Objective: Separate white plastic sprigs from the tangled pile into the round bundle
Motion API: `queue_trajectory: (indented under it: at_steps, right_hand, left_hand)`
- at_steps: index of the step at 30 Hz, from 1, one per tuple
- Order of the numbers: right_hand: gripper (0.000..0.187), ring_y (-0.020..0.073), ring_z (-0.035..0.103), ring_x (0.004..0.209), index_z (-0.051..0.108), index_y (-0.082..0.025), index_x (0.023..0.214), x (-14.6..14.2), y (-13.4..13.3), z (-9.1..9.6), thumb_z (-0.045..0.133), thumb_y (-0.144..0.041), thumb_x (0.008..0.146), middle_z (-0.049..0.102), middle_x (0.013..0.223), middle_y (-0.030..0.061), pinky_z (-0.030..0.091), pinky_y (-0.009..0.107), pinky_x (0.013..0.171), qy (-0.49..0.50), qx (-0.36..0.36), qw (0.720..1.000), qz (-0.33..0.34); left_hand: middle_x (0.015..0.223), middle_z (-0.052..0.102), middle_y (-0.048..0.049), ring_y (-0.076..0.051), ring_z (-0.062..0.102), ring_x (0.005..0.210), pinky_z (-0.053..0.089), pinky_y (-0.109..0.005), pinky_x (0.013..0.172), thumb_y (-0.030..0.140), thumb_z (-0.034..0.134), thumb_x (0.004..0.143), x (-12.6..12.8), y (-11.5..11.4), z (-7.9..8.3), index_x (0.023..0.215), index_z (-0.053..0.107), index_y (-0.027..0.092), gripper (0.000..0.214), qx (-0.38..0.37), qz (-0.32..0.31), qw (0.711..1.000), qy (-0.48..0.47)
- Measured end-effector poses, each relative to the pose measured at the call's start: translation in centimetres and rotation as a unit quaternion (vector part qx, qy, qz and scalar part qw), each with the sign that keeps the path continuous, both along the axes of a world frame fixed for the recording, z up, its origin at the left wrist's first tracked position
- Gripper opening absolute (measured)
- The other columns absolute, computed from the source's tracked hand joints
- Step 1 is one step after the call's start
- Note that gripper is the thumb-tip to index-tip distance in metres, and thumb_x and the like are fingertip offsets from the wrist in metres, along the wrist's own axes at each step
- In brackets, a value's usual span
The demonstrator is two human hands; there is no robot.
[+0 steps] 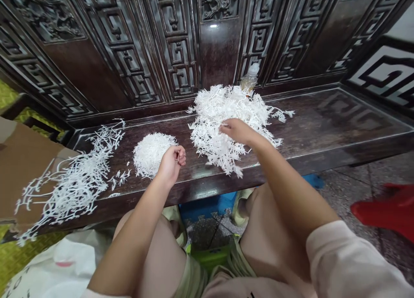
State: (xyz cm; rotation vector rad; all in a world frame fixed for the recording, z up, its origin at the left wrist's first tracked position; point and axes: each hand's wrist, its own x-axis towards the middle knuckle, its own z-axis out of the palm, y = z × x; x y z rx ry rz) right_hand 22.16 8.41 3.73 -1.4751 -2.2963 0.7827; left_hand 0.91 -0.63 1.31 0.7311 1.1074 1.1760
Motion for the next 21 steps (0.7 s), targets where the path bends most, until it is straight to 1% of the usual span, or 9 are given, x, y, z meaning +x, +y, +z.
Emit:
queue_trajectory:
  at_steps: [3,5,8,10,12,15,18,19,21]
  right_hand:
    - [0.028,0.008,0.032,0.05,0.047,-0.015,0.06,-1.8,-1.4,-0.5,0.041,-0.037,0.077,0.039,0.054,-0.0015,0.022,0.024,0.05,0.035,-0.031,0.996,0.077]
    - [0.028,0.0075,0.029,0.05,0.043,-0.015,0.057,-3.2,-2.4,-0.6,0.042,-0.036,0.076,0.032,0.052,-0.0032,0.021,0.023,0.05,0.049,-0.039,0.992,0.113]
    - [0.027,0.0069,0.027,0.049,0.042,-0.015,0.057,-4.2,-3.2,-0.5,0.041,-0.034,0.076,0.029,0.052,-0.0041,0.02,0.023,0.049,0.063,-0.058,0.987,0.138]
    - [0.025,0.0068,0.027,0.05,0.044,-0.015,0.058,-4.4,-3.4,-0.4,0.041,-0.033,0.076,0.031,0.053,-0.0042,0.02,0.022,0.049,0.068,-0.064,0.984,0.149]
    - [0.025,0.0068,0.028,0.05,0.046,-0.015,0.06,-4.4,-3.3,-0.2,0.041,-0.033,0.076,0.032,0.054,-0.0041,0.02,0.022,0.05,0.071,-0.063,0.984,0.152]
    - [0.025,0.007,0.03,0.051,0.046,-0.014,0.06,-4.6,-3.3,-0.3,0.04,-0.033,0.076,0.032,0.054,-0.0041,0.021,0.022,0.051,0.074,-0.056,0.985,0.144]
    - [0.025,0.0076,0.033,0.054,0.047,-0.014,0.061,-4.8,-3.3,-0.4,0.039,-0.033,0.077,0.035,0.055,-0.0036,0.023,0.022,0.053,0.084,-0.05,0.985,0.145]
    - [0.025,0.0078,0.034,0.055,0.047,-0.014,0.062,-4.8,-3.3,-0.4,0.038,-0.032,0.077,0.037,0.057,-0.0032,0.023,0.022,0.053,0.087,-0.049,0.984,0.148]
    - [0.025,0.0081,0.036,0.057,0.047,-0.014,0.063,-4.8,-3.4,-0.4,0.038,-0.032,0.078,0.039,0.059,-0.0026,0.024,0.022,0.054,0.088,-0.048,0.983,0.153]
  left_hand:
    - [0.051,0.034,0.0015,-0.006,0.032,0.042,0.028,-0.022,0.042,0.025,0.039,0.065,-0.5,1.3,-0.3,0.047,0.03,0.017,0.022,-0.081,0.006,0.996,-0.044]
    - [0.054,0.04,-0.0002,-0.006,0.037,0.044,0.03,-0.022,0.043,0.025,0.041,0.064,-0.2,1.8,-0.7,0.047,0.03,0.016,0.022,-0.112,0.003,0.992,-0.065]
    - [0.058,0.045,-0.0016,-0.006,0.039,0.045,0.029,-0.021,0.042,0.021,0.043,0.062,0.5,1.9,-1.2,0.049,0.035,0.015,0.016,-0.124,-0.015,0.988,-0.086]
    - [0.055,0.042,0.0007,-0.004,0.033,0.041,0.024,-0.02,0.039,0.021,0.044,0.063,1.0,1.6,-1.5,0.053,0.039,0.015,0.013,-0.117,-0.035,0.99,-0.075]
    - [0.052,0.037,0.0037,-0.003,0.026,0.038,0.018,-0.019,0.038,0.023,0.047,0.064,1.2,1.2,-1.7,0.058,0.042,0.015,0.011,-0.093,-0.048,0.994,-0.03]
    - [0.053,0.036,0.0058,-0.004,0.027,0.04,0.019,-0.019,0.041,0.028,0.052,0.066,1.3,0.7,-1.6,0.07,0.048,0.017,0.012,-0.026,-0.025,0.995,0.089]
    - [0.058,0.044,0.0051,-0.006,0.038,0.05,0.028,-0.019,0.05,0.033,0.055,0.067,1.6,0.5,-1.3,0.084,0.053,0.021,0.021,0.067,0.004,0.973,0.219]
    - [0.062,0.047,0.004,-0.008,0.042,0.056,0.031,-0.02,0.055,0.035,0.055,0.068,1.7,0.4,-1.2,0.085,0.054,0.021,0.022,0.095,0.001,0.963,0.25]
    - [0.07,0.053,0.0014,-0.011,0.046,0.067,0.033,-0.021,0.063,0.037,0.054,0.069,1.8,0.4,-1.1,0.082,0.057,0.019,0.022,0.132,-0.019,0.95,0.283]
